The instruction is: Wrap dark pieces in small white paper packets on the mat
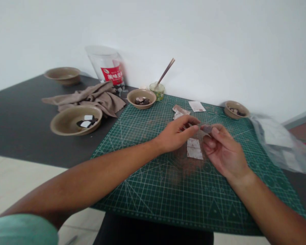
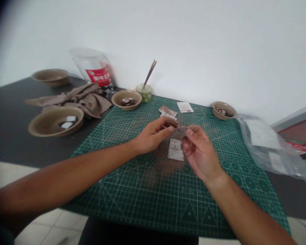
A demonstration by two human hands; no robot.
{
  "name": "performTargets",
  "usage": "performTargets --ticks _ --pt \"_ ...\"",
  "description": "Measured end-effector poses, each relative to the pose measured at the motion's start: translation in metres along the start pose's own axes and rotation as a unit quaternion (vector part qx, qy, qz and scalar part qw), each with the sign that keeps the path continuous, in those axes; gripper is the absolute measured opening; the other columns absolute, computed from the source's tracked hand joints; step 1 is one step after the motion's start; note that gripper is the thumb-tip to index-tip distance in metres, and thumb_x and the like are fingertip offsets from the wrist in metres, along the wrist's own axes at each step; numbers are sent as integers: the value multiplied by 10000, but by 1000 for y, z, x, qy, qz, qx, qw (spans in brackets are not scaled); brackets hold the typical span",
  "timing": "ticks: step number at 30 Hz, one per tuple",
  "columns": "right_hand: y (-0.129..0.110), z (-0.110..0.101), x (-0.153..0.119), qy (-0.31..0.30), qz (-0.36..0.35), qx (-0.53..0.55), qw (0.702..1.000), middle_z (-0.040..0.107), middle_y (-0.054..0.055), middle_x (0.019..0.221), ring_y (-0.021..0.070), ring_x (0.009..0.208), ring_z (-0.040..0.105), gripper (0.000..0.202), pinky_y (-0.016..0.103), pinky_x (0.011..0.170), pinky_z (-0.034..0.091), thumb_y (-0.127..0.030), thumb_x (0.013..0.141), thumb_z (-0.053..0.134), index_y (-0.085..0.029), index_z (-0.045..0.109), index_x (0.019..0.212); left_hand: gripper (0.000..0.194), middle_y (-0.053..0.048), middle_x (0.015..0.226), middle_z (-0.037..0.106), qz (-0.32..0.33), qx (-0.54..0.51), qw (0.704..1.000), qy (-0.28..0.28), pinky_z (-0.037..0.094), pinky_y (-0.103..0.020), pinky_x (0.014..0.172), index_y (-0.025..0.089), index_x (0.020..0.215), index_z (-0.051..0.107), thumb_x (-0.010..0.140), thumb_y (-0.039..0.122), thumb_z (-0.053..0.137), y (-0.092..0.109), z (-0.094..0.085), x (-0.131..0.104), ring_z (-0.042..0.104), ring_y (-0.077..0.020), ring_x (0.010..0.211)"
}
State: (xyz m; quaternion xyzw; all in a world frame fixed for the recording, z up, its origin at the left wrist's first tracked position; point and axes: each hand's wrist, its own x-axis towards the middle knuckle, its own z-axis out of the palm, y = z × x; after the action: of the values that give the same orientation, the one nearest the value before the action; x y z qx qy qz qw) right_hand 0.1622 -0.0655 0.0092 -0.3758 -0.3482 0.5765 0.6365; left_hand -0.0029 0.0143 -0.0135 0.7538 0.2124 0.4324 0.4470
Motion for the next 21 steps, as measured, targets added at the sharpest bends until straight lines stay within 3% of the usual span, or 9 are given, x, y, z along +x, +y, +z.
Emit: performTargets --ticks 9,21 --pt "0 -1 0 -5 26 22 999 639 -35 777 49 554 475 161 141 483 424 -266 817 789 -195 650 860 235 -61 1117 682 98 160 982 36 526 -313 882 187 1145 619 934 288 649 6 5 -5 649 -181 1031" --pt "4 0 -1 -42 51 -4 998 616 -42 772 46 553 500 87 132 464 429 -285 911 712 -206 678 919 230 -65 1115 675 155 173 972 37 536 -310 927 179 1138 631 914 200 676 4 6 -6 647 -176 1084"
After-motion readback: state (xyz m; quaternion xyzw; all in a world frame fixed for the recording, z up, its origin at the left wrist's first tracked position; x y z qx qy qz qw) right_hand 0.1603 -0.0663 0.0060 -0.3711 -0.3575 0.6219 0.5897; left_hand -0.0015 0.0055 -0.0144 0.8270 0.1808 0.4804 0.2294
